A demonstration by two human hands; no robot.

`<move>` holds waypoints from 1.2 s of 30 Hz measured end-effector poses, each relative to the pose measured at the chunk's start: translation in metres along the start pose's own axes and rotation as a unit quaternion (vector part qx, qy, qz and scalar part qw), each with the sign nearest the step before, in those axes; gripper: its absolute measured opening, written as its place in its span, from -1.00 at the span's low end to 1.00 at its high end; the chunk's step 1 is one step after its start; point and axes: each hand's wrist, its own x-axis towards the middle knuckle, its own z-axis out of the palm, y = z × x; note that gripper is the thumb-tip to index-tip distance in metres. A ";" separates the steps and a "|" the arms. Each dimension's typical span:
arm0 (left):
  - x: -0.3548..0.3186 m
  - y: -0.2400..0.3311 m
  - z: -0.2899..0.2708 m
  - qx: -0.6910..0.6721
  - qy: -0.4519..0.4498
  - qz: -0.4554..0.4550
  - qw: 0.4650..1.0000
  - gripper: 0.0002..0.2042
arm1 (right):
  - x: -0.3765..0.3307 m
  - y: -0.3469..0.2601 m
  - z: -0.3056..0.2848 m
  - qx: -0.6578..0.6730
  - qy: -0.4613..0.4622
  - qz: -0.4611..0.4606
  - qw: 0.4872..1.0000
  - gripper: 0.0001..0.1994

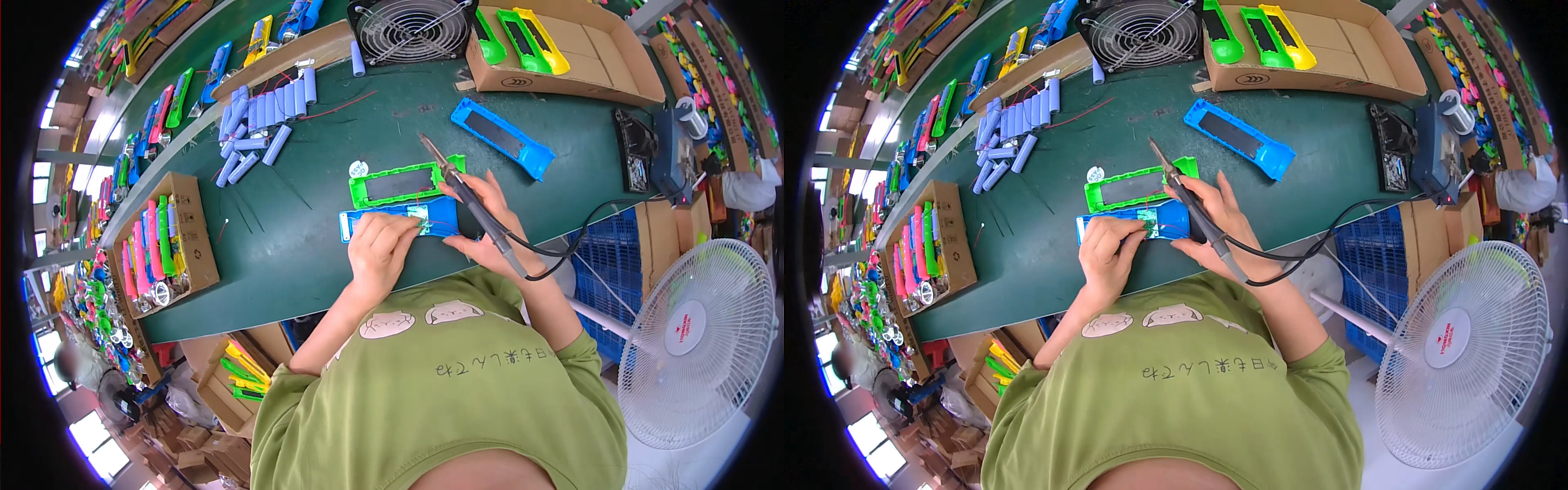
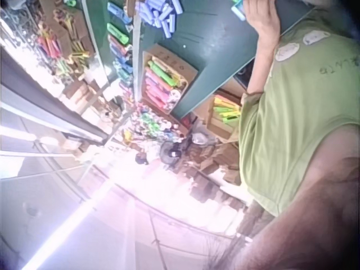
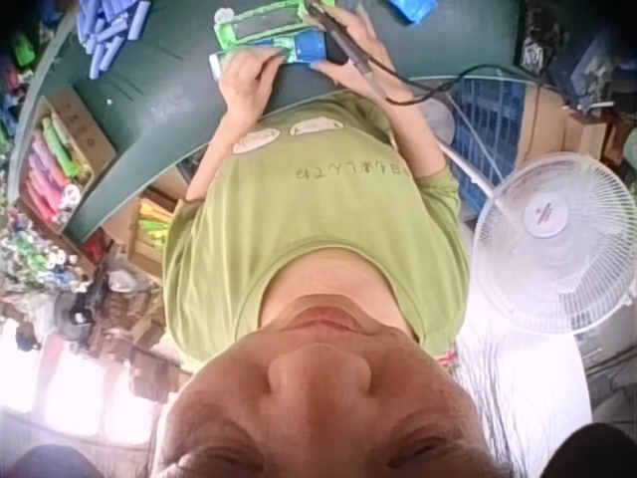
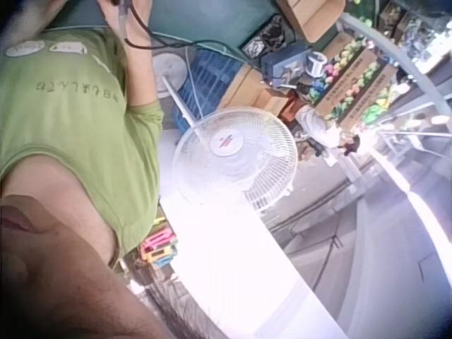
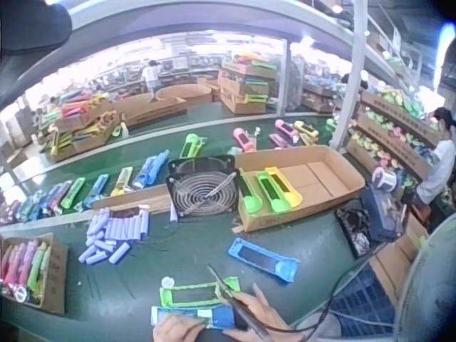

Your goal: The person solders internal wires to circuit boards within portable flashlight housings using a soldering iron and solder wire, with pliers to manipulate the wires and a cooling fan to dissipate heat.

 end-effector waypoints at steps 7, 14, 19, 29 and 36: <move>0.009 0.015 -0.001 0.066 -0.037 -0.047 0.996 -0.83 | -0.039 0.000 -0.004 -0.071 0.120 -0.044 0.989 -0.61; 0.013 0.014 -0.012 -0.024 -0.066 -0.175 0.982 -0.88 | -0.068 -0.001 0.022 0.172 0.222 0.056 0.958 -0.78; 0.015 0.015 -0.012 -0.002 -0.082 -0.171 0.982 -0.89 | -0.065 -0.009 0.030 0.331 0.261 0.169 0.891 -0.78; 0.017 0.016 -0.013 0.004 -0.089 -0.169 0.982 -0.89 | -0.064 0.001 0.038 0.333 0.256 0.115 0.900 -0.77; 0.018 0.013 -0.013 0.006 -0.094 -0.157 0.983 -0.89 | -0.064 -0.002 0.027 0.299 0.251 0.127 0.912 -0.79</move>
